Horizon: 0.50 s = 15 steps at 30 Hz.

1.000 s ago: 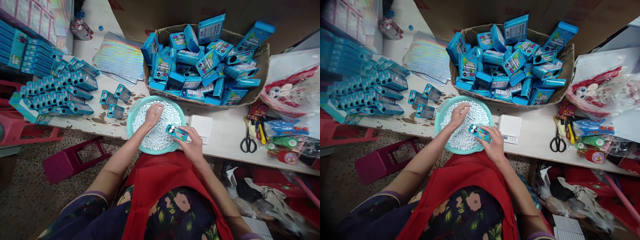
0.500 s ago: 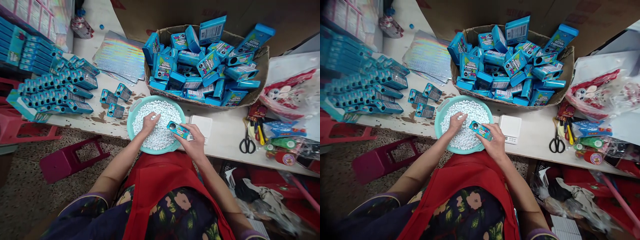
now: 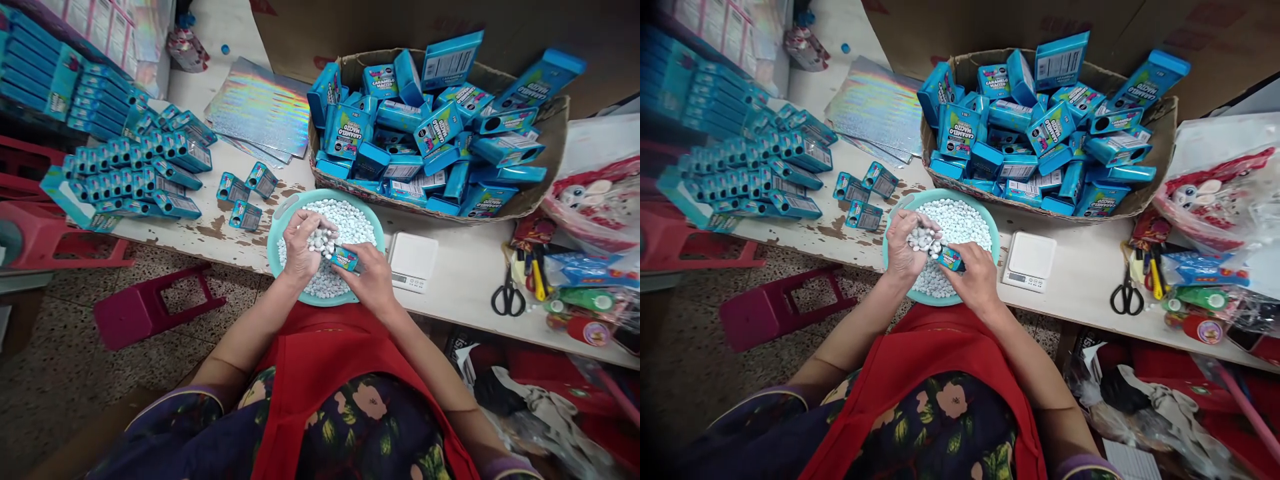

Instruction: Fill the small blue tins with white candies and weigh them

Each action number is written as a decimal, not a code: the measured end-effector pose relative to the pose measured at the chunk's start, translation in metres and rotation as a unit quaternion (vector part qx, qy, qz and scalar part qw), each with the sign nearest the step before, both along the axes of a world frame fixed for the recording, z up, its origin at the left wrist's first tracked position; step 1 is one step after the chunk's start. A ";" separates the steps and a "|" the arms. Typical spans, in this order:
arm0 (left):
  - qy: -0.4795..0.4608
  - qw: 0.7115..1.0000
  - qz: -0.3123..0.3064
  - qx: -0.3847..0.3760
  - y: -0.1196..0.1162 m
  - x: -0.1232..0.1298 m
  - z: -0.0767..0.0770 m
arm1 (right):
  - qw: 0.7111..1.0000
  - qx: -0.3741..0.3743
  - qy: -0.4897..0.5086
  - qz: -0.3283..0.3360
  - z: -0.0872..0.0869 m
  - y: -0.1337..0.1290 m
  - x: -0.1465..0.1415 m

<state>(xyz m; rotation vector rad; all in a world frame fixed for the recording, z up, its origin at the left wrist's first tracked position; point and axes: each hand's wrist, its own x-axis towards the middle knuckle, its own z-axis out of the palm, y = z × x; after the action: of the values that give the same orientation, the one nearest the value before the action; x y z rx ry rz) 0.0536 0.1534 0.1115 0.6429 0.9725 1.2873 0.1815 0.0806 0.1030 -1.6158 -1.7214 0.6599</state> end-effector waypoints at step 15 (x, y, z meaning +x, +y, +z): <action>0.091 0.993 0.021 0.068 -0.003 0.003 0.008 | 0.998 -0.009 0.060 -0.011 0.006 0.005 -0.002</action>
<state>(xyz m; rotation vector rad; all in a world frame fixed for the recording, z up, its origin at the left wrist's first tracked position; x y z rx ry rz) 0.0571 0.1504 0.1199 0.8624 1.0575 1.3582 0.1797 0.0851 0.1094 -1.5728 -1.6145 0.7488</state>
